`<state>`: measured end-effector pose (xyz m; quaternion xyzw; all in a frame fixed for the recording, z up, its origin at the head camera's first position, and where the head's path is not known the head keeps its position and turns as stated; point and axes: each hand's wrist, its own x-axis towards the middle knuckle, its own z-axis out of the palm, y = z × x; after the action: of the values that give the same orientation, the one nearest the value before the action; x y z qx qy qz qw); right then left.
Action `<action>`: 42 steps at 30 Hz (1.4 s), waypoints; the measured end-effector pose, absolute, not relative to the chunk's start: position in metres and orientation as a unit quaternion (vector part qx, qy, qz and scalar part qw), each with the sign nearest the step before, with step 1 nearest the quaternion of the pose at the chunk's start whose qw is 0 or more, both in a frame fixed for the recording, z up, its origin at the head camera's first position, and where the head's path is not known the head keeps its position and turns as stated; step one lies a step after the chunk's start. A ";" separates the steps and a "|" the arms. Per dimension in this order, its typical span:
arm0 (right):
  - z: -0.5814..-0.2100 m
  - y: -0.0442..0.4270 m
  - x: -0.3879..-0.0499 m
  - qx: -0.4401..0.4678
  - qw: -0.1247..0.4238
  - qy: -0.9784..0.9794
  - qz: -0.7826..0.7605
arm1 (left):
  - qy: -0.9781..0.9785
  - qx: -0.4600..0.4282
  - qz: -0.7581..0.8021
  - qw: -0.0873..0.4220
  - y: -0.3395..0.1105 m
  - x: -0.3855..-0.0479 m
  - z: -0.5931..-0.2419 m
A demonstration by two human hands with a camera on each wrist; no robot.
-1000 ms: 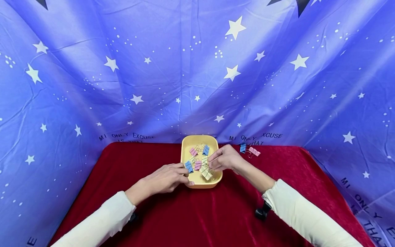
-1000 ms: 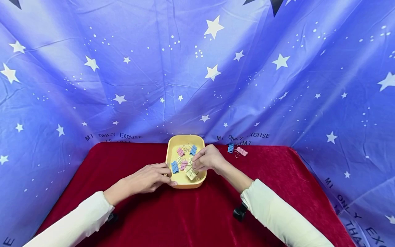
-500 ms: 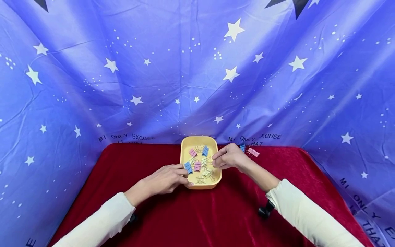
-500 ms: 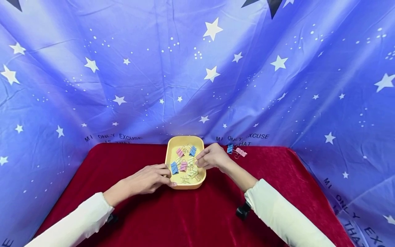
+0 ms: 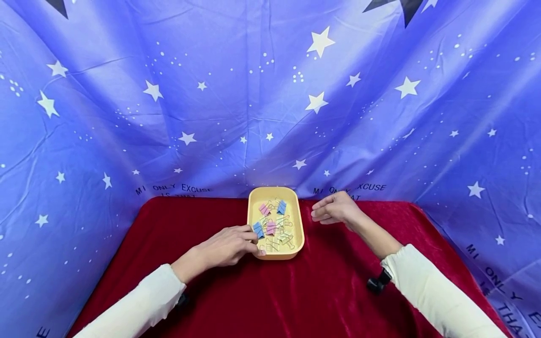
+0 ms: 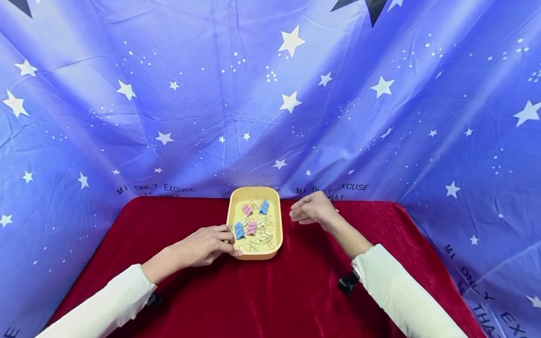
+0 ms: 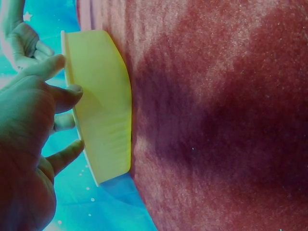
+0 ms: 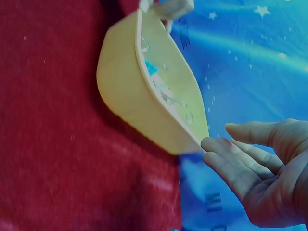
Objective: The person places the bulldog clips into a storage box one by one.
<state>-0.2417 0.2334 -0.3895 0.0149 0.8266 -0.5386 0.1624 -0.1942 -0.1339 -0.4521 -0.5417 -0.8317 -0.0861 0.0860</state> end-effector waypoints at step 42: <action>-0.437 0.345 -0.286 0.158 0.077 0.776 -0.605 | -0.832 -0.542 -0.083 0.090 -0.134 -0.193 -0.450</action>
<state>-0.2859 0.3446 -0.4373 0.1580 0.7763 -0.6053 0.0771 -0.1933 -0.1337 -0.4498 -0.5415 -0.8317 -0.0833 0.0902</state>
